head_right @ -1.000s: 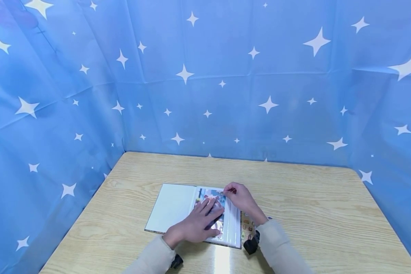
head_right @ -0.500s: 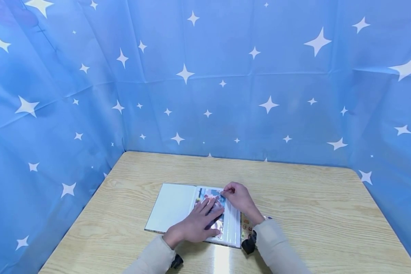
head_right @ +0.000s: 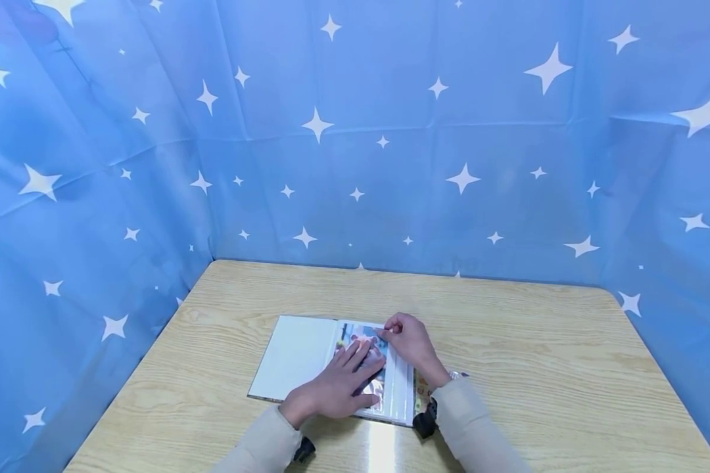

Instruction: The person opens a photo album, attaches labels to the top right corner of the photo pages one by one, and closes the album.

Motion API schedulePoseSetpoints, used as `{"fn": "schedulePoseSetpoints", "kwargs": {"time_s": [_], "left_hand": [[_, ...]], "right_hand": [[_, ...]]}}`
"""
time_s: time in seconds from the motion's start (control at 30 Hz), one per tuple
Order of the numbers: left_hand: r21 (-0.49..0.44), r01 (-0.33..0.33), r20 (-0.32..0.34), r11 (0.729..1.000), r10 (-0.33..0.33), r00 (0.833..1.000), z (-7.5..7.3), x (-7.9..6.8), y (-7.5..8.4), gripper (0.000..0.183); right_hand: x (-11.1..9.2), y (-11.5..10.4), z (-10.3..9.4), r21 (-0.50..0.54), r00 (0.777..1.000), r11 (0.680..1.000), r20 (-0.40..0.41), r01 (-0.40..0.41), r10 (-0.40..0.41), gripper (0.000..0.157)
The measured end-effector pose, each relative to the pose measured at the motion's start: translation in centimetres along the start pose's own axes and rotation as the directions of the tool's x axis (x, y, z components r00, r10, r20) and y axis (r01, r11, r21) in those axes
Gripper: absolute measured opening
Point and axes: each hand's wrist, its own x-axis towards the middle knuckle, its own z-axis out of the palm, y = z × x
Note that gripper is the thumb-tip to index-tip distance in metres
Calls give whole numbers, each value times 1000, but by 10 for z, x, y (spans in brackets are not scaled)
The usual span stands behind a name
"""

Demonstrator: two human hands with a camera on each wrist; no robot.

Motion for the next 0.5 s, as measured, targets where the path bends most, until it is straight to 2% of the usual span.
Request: {"fn": "schedulePoseSetpoints", "kwargs": {"time_s": [0.5], "left_hand": [[-18,18,9,1000,-18,1000,2,2,0,64]], "right_hand": [[1,-2,-2,11,999,999,5,-35,35,12]]}}
